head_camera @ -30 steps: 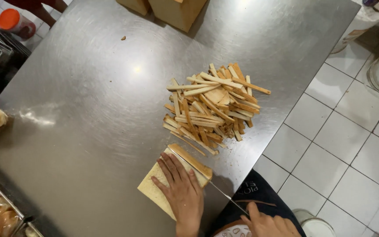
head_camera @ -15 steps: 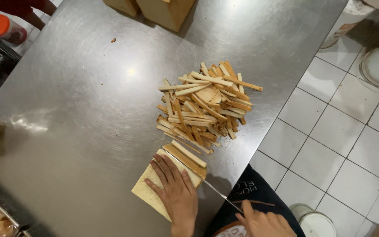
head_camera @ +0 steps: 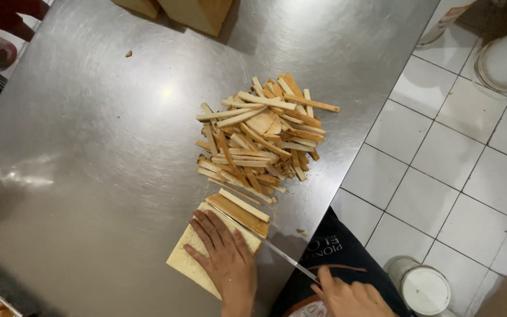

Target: Removing the crusts from slices of white bread using a bread knife in a bakery.

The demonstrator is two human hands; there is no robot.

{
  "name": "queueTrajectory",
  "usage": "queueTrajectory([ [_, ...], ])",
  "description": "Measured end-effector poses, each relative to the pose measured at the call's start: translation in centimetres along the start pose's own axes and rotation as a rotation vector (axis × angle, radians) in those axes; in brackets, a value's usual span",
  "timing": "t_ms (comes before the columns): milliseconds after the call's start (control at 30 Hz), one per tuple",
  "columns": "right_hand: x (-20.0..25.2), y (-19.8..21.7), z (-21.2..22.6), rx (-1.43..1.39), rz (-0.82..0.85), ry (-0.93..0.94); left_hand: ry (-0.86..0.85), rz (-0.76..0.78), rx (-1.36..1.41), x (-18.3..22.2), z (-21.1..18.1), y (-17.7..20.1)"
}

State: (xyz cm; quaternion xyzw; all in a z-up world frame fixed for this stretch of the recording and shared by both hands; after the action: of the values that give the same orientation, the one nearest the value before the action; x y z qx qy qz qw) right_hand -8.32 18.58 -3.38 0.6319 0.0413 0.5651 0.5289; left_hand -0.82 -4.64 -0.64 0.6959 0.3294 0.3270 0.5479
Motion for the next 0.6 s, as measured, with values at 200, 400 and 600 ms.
queueTrajectory([
  [200,-3.1,2.4,3.4,0.006,-0.163,0.083,-0.061,-0.004,-0.034,0.3,-0.1,0.1],
  [400,-3.3,5.2,5.3,0.154,-0.557,0.110,-0.067,-0.064,-0.040,0.4,0.0,0.3],
  [600,0.1,-1.2,0.1,0.050,-0.126,-0.042,-0.026,-0.012,0.006,0.3,-0.2,0.4],
])
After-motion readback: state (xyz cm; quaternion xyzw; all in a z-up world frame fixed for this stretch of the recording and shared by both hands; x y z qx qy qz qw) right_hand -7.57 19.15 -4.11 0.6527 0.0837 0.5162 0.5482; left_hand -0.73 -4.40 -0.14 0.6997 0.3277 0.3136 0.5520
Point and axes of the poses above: each hand's wrist, its own x-axis away from the middle knuckle, its own y-axis out of the back of the hand, z = x × y, the point moved 5 cm from there along -x, towards the middle knuckle, and after that the axes turned 1 degree about -z, right-handed, at the moved point
